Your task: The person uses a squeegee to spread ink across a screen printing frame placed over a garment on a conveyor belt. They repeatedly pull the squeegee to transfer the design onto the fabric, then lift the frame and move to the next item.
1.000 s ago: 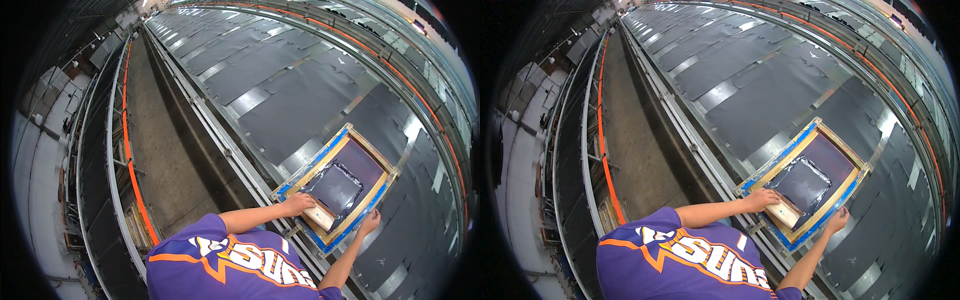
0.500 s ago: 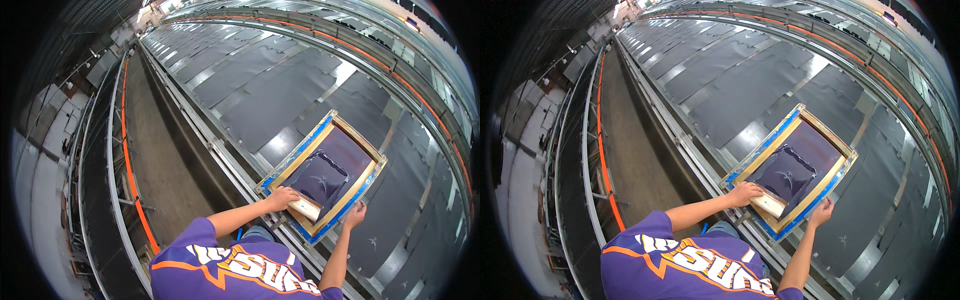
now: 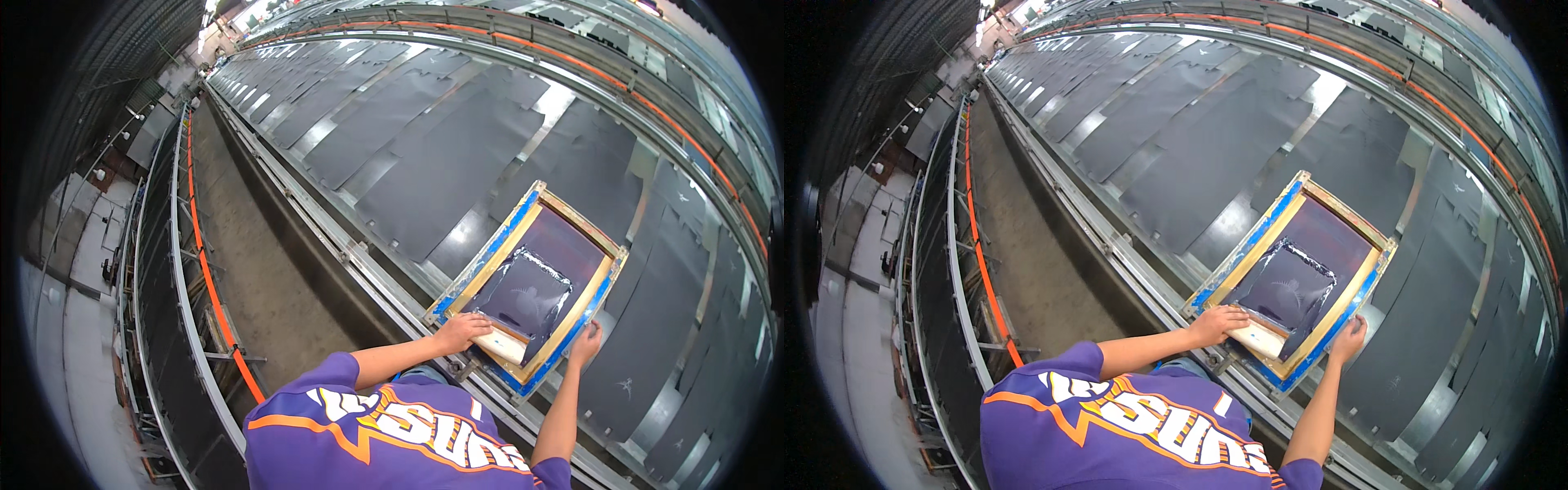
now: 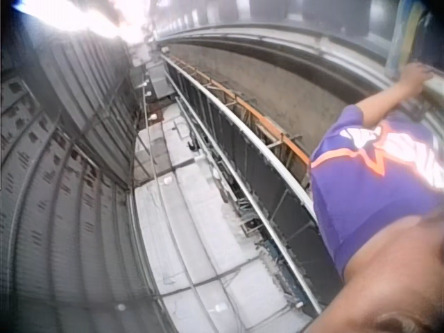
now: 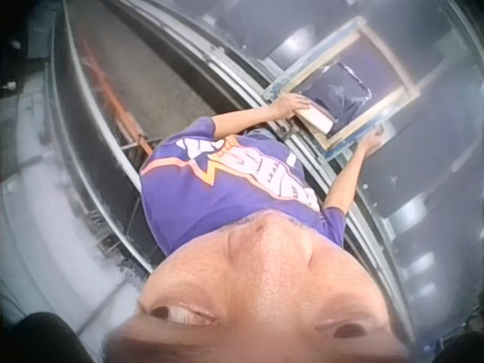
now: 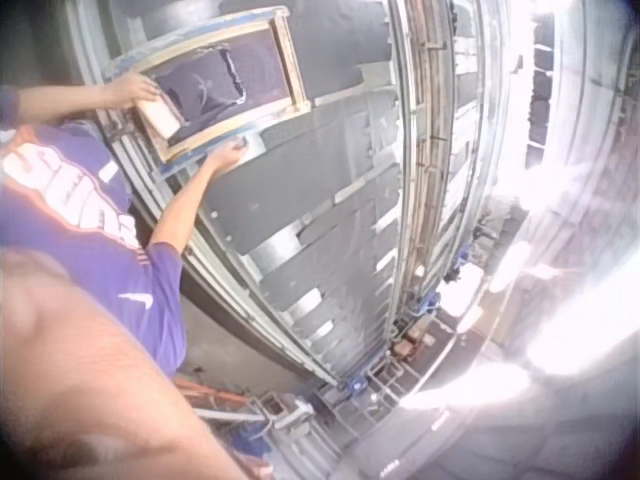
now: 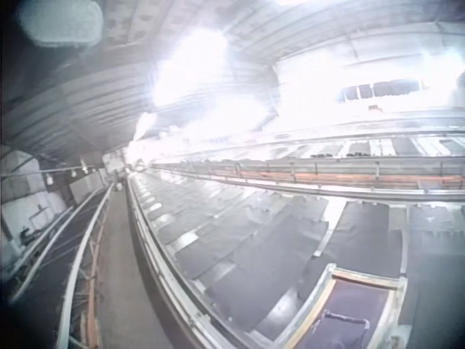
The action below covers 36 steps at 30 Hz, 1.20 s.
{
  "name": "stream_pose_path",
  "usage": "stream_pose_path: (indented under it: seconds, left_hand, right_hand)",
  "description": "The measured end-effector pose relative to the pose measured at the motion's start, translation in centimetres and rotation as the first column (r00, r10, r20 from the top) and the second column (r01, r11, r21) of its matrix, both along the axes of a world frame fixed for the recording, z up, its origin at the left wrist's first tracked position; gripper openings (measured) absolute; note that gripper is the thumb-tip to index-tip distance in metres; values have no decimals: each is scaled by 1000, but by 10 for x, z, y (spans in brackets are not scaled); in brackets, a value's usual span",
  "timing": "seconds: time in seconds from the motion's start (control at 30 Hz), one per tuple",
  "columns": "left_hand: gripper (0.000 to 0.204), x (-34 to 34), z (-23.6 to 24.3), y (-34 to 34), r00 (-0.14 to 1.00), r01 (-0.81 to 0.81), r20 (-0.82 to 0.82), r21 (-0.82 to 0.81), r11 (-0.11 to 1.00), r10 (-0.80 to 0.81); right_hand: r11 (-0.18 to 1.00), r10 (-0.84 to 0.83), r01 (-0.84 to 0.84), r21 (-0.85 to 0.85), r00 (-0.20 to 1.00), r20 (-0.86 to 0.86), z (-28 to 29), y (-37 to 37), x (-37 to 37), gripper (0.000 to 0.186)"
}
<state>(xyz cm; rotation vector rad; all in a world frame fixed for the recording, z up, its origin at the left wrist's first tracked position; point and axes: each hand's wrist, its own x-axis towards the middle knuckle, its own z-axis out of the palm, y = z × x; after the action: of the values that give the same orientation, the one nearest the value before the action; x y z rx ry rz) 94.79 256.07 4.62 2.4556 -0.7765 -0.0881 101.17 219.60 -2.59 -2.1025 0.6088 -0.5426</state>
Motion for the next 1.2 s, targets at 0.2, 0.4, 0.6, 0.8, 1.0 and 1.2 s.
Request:
stream_pose_path:
  seconds: [0.2,0.4,0.6,0.8,1.0,1.2]
  left_hand:
    - [57,-18,3,20,1000,-11,8,-21,1000,11]
    - [57,-8,2,17,999,-2,51,-82,997,7]
    - [55,8,10,8,999,-40,25,-148,988,45]
    - [56,17,12,10,998,-5,54,-139,990,13]
    - [55,8,2,24,994,110,27,-36,993,-109]
    - [54,4,-1,19,992,122,-22,98,988,-121]
  right_hand:
    - [1000,-13,11,-29,998,-67,-14,0,3,21]
    - [997,-46,39,-71,994,-101,2,1,-2,21]
    - [997,-48,43,-70,996,-77,11,2,-3,23]
    - [996,-65,56,-75,990,-122,-7,0,4,24]
    - [998,-40,32,-46,981,-191,4,5,5,26]
    - [964,54,-152,-220,916,-397,32,-8,-2,33]
